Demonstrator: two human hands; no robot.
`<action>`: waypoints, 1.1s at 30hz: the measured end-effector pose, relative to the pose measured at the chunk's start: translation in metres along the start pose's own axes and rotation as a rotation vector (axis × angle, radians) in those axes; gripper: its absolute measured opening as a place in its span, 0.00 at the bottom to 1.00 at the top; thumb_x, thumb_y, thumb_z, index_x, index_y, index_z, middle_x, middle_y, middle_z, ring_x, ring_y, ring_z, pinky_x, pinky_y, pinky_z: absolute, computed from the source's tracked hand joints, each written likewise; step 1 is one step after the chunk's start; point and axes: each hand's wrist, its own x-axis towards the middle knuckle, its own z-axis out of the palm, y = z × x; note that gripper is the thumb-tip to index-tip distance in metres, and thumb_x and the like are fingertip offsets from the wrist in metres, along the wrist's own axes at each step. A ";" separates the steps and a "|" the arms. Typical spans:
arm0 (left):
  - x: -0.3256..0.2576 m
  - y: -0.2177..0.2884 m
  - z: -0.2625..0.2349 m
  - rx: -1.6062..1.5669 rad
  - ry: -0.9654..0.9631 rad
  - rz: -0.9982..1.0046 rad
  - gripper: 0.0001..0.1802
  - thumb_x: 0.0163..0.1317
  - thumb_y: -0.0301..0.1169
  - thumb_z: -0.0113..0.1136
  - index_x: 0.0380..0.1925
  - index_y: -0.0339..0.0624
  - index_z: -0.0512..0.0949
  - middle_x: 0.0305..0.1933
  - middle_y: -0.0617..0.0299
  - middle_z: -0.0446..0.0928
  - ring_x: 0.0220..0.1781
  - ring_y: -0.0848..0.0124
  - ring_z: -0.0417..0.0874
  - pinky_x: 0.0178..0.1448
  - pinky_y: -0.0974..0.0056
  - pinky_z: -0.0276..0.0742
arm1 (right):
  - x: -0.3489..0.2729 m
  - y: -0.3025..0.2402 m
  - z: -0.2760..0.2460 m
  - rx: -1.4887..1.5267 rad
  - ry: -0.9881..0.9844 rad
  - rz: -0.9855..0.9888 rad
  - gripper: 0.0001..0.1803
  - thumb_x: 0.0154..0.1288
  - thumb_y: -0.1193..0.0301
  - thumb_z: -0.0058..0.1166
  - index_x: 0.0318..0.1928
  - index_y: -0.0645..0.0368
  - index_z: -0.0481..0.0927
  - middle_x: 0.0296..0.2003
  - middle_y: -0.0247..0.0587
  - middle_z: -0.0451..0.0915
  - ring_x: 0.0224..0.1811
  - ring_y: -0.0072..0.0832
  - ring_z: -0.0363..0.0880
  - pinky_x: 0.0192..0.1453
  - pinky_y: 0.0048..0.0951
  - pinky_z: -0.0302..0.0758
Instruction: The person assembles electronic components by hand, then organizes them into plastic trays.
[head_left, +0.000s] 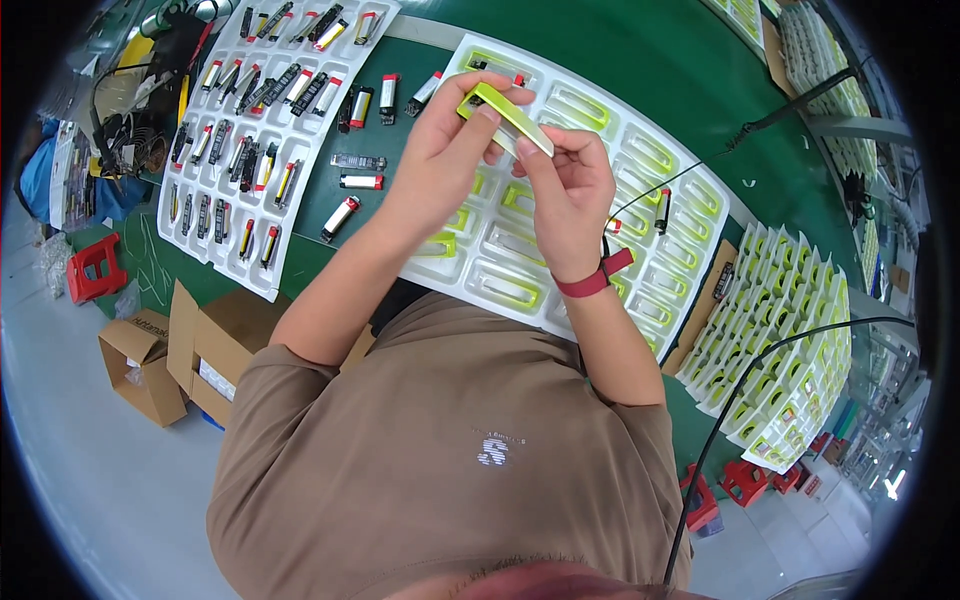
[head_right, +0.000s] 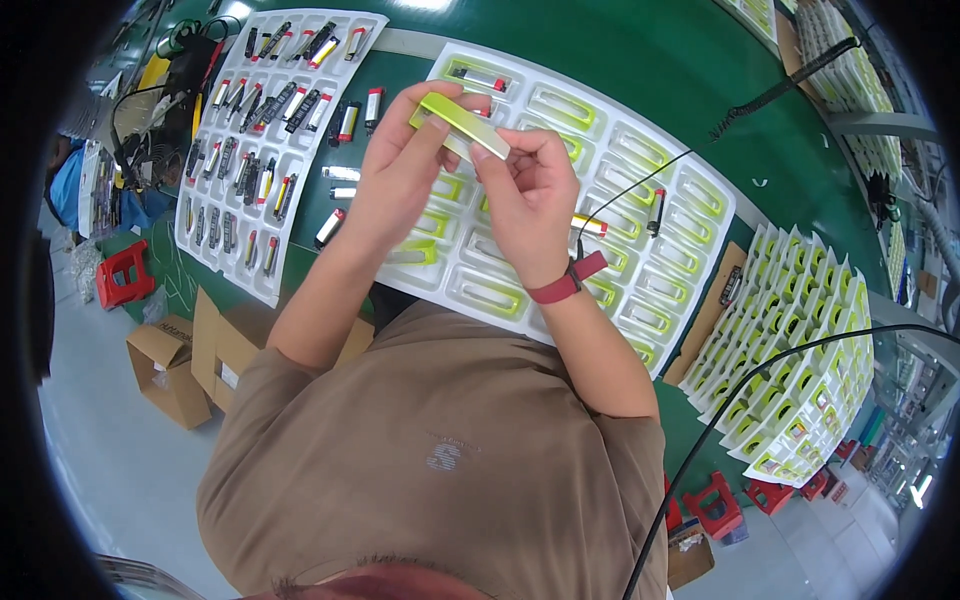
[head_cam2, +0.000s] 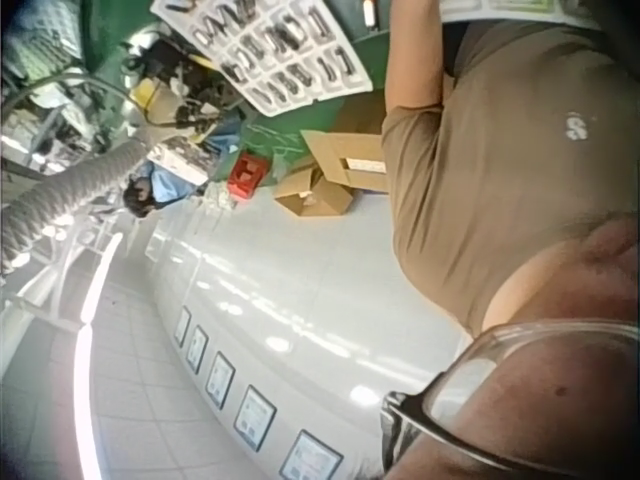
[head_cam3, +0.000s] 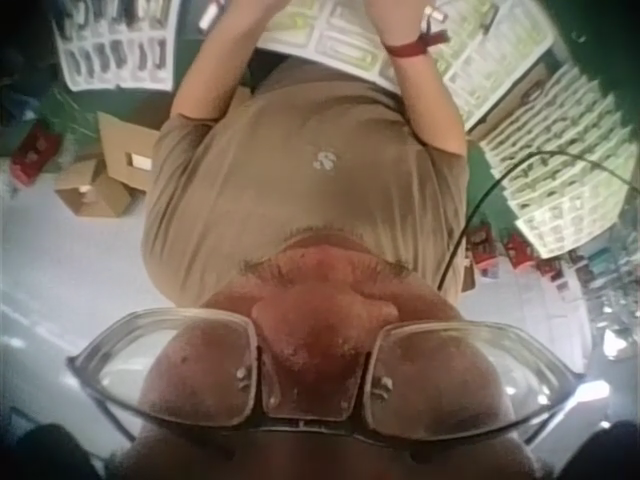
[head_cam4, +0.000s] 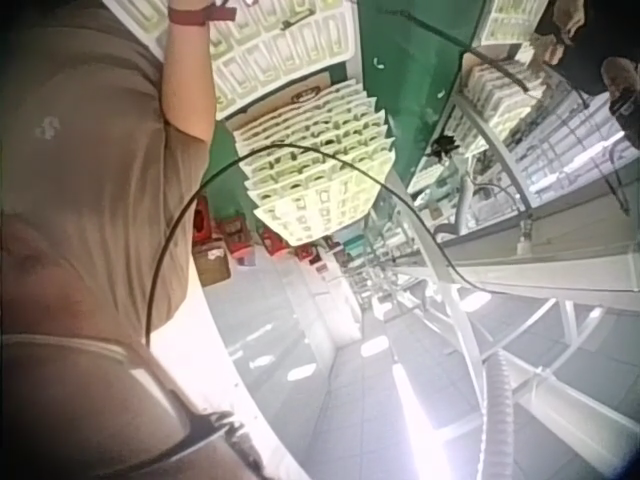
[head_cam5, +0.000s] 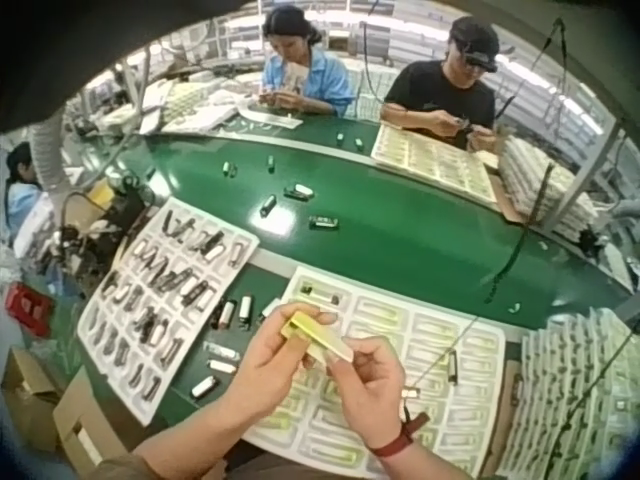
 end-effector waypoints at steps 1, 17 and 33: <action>0.003 0.002 -0.008 0.172 -0.030 0.031 0.13 0.75 0.26 0.50 0.56 0.42 0.74 0.54 0.63 0.81 0.42 0.83 0.73 0.45 0.73 0.70 | 0.005 -0.001 -0.002 -0.077 -0.010 0.008 0.10 0.68 0.80 0.62 0.47 0.62 0.76 0.36 0.37 0.83 0.34 0.18 0.81 0.40 0.21 0.78; -0.022 0.009 -0.074 1.460 -0.416 0.370 0.12 0.62 0.22 0.63 0.45 0.44 0.79 0.48 0.61 0.78 0.52 0.62 0.77 0.55 0.57 0.73 | 0.106 0.007 -0.007 -1.101 -0.542 -0.375 0.09 0.62 0.69 0.59 0.38 0.60 0.86 0.33 0.48 0.82 0.37 0.46 0.83 0.45 0.40 0.80; 0.002 0.016 -0.071 -0.287 0.062 -0.229 0.13 0.75 0.27 0.52 0.56 0.34 0.74 0.61 0.43 0.78 0.43 0.69 0.81 0.53 0.66 0.79 | 0.248 0.079 -0.058 -1.434 -0.448 -0.654 0.11 0.68 0.67 0.57 0.48 0.56 0.83 0.44 0.43 0.86 0.51 0.42 0.82 0.55 0.42 0.80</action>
